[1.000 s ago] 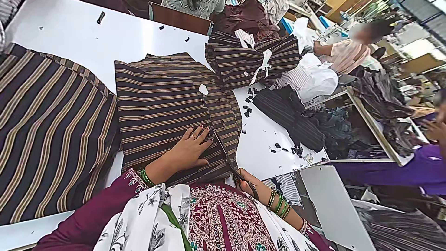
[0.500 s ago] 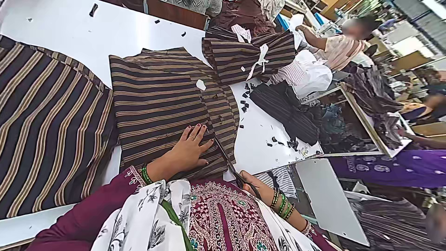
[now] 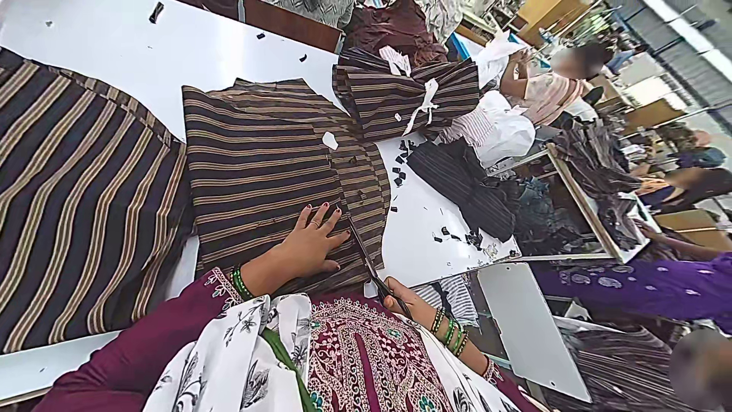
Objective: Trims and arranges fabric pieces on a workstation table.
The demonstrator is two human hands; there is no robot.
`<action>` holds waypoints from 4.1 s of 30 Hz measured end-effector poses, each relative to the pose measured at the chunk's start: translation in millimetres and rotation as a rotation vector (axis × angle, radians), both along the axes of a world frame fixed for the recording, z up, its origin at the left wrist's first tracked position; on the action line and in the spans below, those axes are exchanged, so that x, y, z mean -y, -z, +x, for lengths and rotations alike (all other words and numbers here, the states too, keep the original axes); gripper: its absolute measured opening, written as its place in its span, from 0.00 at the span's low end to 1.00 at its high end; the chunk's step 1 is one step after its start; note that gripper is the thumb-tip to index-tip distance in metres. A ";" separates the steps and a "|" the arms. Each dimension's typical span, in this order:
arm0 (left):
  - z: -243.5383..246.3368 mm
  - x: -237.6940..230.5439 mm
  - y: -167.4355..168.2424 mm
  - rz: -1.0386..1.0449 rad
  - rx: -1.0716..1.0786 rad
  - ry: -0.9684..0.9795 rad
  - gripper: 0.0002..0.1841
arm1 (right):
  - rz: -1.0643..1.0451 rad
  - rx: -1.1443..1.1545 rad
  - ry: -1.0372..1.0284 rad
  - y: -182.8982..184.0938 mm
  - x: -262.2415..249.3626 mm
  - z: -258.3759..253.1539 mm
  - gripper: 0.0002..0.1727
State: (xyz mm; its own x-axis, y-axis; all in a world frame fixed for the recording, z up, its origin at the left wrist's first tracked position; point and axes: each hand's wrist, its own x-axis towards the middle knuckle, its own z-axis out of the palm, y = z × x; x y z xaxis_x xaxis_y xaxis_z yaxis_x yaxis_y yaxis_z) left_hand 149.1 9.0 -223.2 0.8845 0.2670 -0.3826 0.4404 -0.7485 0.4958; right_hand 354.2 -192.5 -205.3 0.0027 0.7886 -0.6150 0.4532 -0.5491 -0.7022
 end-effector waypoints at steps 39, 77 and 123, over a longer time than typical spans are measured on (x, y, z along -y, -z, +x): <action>-5.1 -16.0 34.3 0.151 0.732 -0.305 0.19 | 0.042 0.757 0.362 -1.0 -87.3 77.9 0.34; -101.6 -2.4 27.9 0.282 0.118 -0.829 0.39 | 0.281 0.606 -0.083 -4.8 -328.0 -10.8 0.26; -125.3 -103.1 -33.1 -0.551 0.440 -1.179 0.31 | 0.742 0.155 0.845 45.9 -55.1 -10.2 0.05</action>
